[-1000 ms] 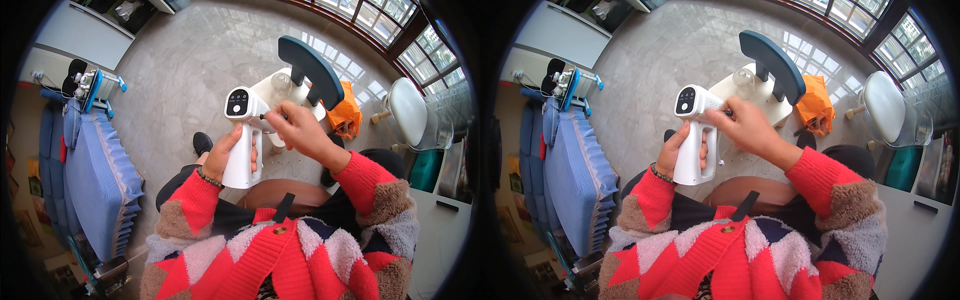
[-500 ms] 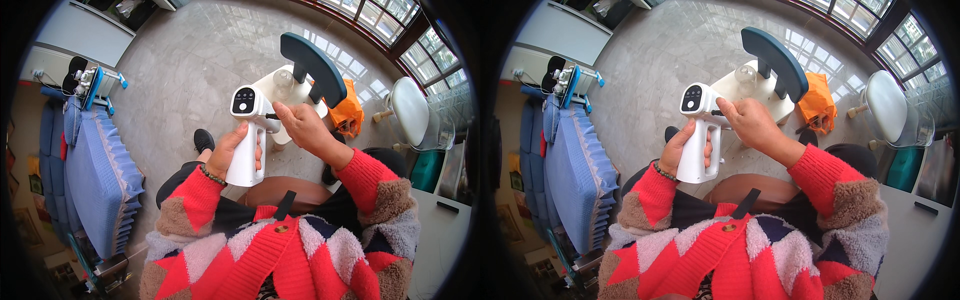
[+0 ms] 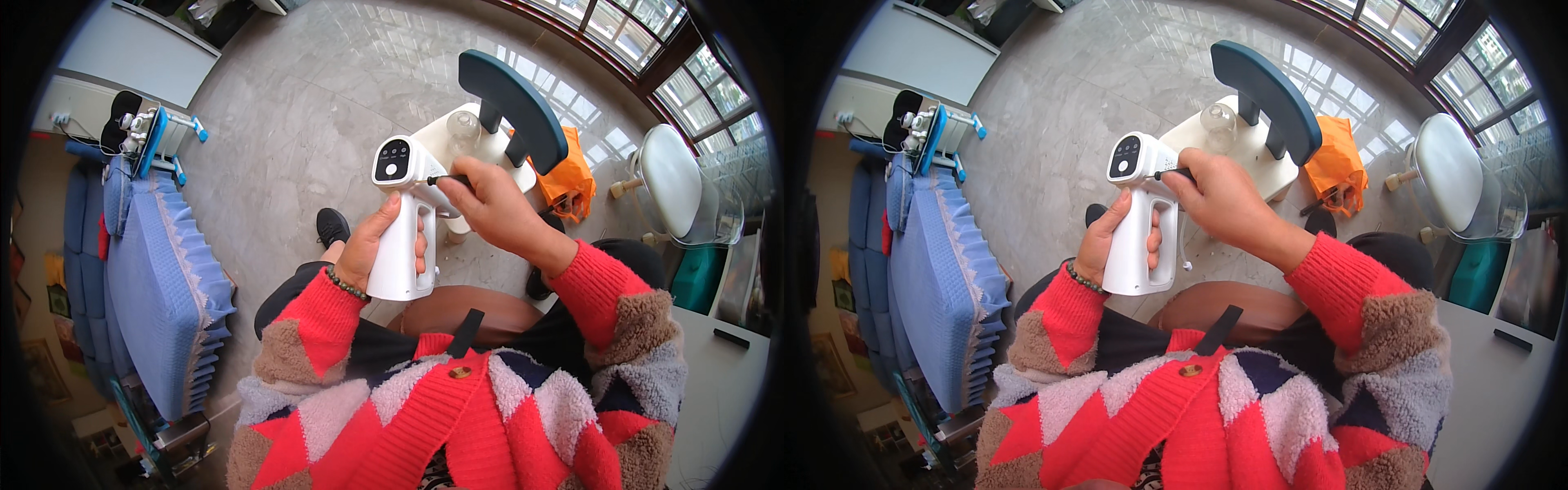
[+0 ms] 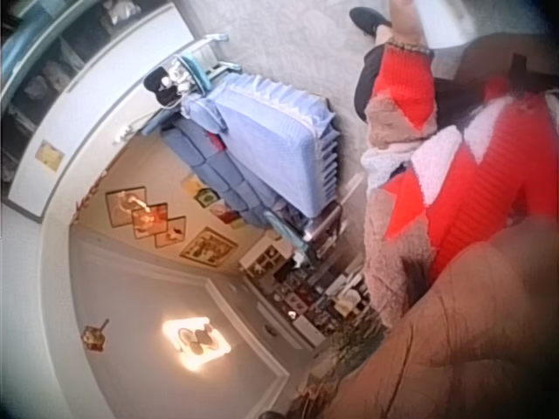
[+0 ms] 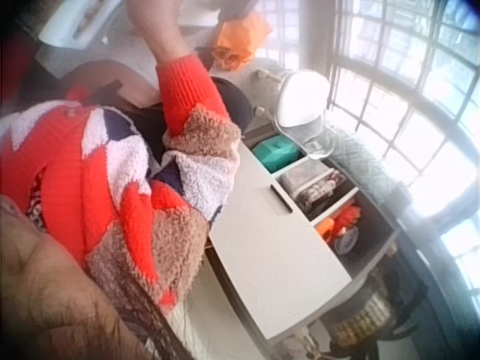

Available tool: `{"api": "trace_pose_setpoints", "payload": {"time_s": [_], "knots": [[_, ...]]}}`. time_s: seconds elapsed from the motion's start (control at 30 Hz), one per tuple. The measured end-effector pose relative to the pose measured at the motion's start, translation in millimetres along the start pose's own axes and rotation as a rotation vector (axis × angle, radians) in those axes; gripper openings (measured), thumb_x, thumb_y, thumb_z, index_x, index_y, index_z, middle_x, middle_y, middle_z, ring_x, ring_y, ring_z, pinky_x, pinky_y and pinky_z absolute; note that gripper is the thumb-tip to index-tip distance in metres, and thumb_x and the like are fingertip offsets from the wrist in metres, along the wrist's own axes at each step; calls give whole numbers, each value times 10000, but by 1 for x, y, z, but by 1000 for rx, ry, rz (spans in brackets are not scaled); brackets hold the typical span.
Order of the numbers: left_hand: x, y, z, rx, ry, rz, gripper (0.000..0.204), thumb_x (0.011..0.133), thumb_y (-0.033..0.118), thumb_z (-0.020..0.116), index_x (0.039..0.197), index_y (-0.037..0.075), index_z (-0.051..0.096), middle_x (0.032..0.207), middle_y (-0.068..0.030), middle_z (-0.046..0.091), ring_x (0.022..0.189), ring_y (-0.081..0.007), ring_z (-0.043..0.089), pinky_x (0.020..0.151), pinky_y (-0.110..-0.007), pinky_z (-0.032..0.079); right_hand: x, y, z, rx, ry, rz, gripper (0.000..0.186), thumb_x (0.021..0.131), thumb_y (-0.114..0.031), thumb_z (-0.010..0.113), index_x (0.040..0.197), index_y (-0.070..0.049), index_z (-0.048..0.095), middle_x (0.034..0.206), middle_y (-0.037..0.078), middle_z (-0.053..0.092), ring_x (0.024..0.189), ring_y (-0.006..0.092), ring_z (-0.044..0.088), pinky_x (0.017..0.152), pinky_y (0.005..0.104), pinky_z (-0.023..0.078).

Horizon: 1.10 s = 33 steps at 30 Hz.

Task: The person sits on the floor and uses a screwdriver to repeatedly loosen and tighten screws on a white handheld electronic device. They rotate the device to access different screw locations and switch between two screwdrivers during the process.

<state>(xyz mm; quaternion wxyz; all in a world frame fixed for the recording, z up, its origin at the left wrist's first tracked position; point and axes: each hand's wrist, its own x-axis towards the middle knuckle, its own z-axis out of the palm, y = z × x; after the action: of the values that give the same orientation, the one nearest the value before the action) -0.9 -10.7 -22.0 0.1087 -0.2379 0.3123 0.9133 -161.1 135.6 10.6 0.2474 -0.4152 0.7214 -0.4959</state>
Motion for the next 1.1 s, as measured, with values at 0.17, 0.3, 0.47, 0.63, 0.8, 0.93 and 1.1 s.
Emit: {"api": "trace_pose_setpoints", "payload": {"time_s": [0.17,0.3,0.47,0.63,0.8,0.93,1.1], "knots": [[-1,1,1,69,11,71,537,987,533,344,1019,40,556,762,-126,640,599,-241,662,550,-321,549,2,5,-1,173,-54,209,477,955,-355,556,700,47,579,536,121,538,516,203,535,513,389,403],[-1,0,1,74,-2,42,528,990,523,344,1018,41,556,764,-126,643,600,-243,664,551,-323,550,2,5,-1,28,-2,80,430,942,-330,579,708,31,568,555,132,563,537,214,561,521,394,405],[-1,2,-2,72,-3,63,523,991,518,347,1018,39,555,763,-130,642,599,-244,664,552,-323,551,2,3,4,59,117,-40,378,938,-290,576,737,30,598,618,143,593,581,244,570,559,377,440],[0,-1,-2,70,24,42,533,988,524,350,1026,33,556,762,-135,637,602,-247,661,552,-324,548,4,4,0,187,-69,135,352,928,-261,584,739,35,596,628,145,597,577,270,563,565,377,446],[-1,9,-3,-102,-35,149,560,985,529,356,1015,10,563,758,-139,625,606,-255,651,571,-334,551,6,4,-18,-115,32,-31,301,976,-199,533,753,-4,586,613,-21,509,539,52,458,475,245,376],[3,16,-4,-123,112,264,558,956,561,425,995,15,533,783,-125,637,631,-250,654,614,-356,547,0,3,-19,497,-140,185,151,965,-179,525,950,-35,570,721,-8,578,630,52,579,532,190,414],[10,15,-8,-138,269,368,525,961,521,457,954,2,543,802,-126,598,740,-234,626,687,-351,546,-12,3,3,629,-311,362,174,892,-223,627,878,-62,559,741,-4,597,673,79,593,524,219,416]]}}
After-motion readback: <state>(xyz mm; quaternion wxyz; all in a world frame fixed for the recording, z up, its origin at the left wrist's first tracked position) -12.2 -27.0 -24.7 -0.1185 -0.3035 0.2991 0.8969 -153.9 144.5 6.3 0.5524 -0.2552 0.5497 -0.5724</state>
